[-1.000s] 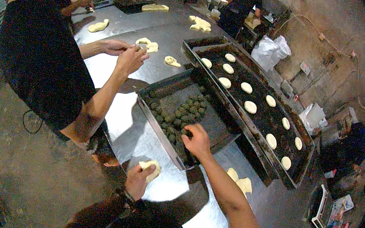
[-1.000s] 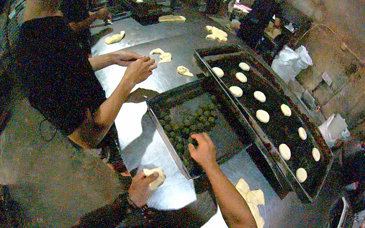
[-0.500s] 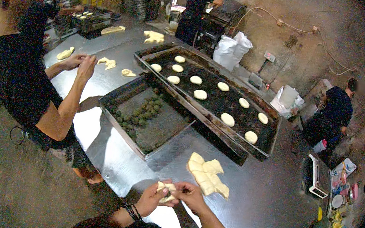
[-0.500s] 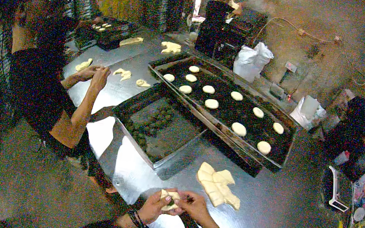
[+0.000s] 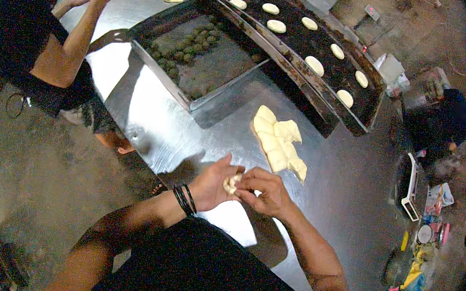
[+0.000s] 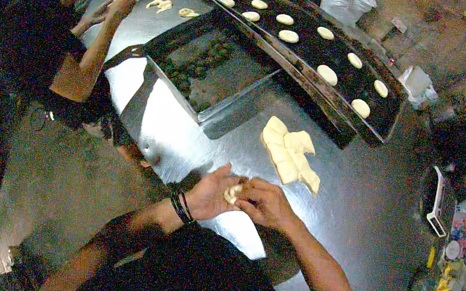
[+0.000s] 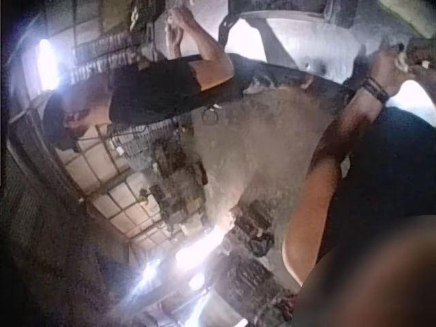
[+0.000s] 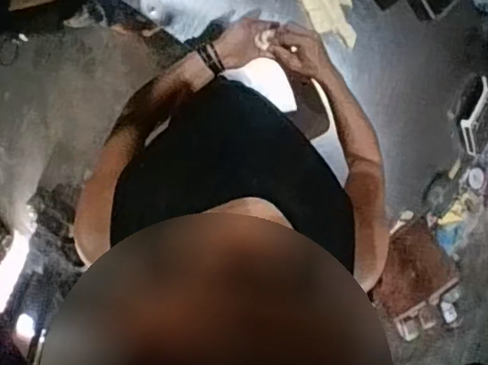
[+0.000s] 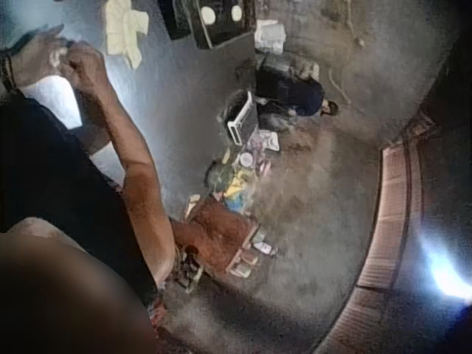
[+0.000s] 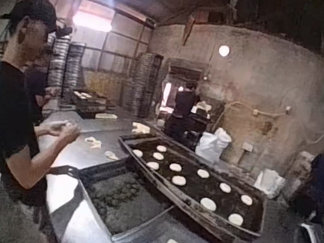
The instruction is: The person repeatedly takes small dough pieces and dark filling balls, wraps the dough around the filling, and places the formed buns onto a metal baking tray. The person also briefly uses a brush to apply liquid to the table surface.
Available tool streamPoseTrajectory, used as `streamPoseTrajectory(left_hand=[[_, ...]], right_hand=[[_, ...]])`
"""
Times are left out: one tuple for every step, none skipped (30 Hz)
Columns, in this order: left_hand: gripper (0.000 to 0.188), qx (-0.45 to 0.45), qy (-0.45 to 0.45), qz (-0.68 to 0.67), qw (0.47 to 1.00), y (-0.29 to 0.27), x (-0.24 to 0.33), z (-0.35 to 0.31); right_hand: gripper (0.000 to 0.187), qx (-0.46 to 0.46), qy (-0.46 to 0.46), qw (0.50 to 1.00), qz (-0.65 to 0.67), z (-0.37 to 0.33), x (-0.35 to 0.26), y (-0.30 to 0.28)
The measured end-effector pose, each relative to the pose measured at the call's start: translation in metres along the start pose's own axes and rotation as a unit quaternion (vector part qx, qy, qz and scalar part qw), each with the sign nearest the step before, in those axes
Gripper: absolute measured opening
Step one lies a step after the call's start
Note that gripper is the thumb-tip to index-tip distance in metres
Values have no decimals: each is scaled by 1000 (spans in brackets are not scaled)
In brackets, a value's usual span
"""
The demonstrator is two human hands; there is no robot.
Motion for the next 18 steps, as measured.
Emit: streamPoseTrajectory(left_hand=[[51,-31,-23,22,999,2,-1,2],[43,3,-68,98,993,-8,-7,1],[41,8,30,375,926,-12,6,3],[41,36,172,577,797,-13,22,0],[39,56,306,754,578,-6,30,-7],[33,47,313,729,607,-15,35,-4],[28,47,278,721,633,-27,39,1],[24,39,251,710,657,-36,43,4],[23,29,214,708,672,-43,45,7],[22,14,191,704,684,-46,48,10],[21,6,183,694,696,-45,51,11],[15,-35,210,713,668,-36,53,9],[14,-57,232,761,604,-27,54,6],[13,-71,254,801,537,-18,54,2],[13,-102,286,829,469,-7,53,-4],[21,-129,273,816,493,-2,52,-7],[22,-125,292,785,532,2,60,-12],[22,-132,298,753,572,4,63,-16]], right_hand=[[20,-10,53,998,14,-4,12,6],[19,-15,102,994,21,-10,23,15],[18,-15,241,970,5,-19,42,25],[19,45,259,964,49,-25,45,29],[20,90,299,947,72,-32,49,36],[21,120,238,964,11,-34,40,37],[23,141,176,973,-51,-34,27,42],[29,131,133,971,-148,-35,16,45],[35,146,115,971,-148,-34,10,48],[35,100,131,978,-128,-32,10,53],[34,103,111,983,-108,-27,6,54],[32,34,190,977,-89,-25,17,59],[29,-3,236,970,-66,-20,25,62],[26,-30,264,963,-40,-15,33,63],[24,-9,283,957,65,-9,42,61],[23,-21,299,950,90,-4,51,62],[22,-12,241,959,152,2,53,60],[19,-26,254,946,198,2,61,64]])
Point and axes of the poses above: each hand's wrist, its own z-axis towards the middle knuckle, its own y-axis out of the palm, x = y × z, the point moved 6 cm from there along z, towards the middle knuckle, and after that the axes turned 3 degrees about -z, right-handed, at the moved point
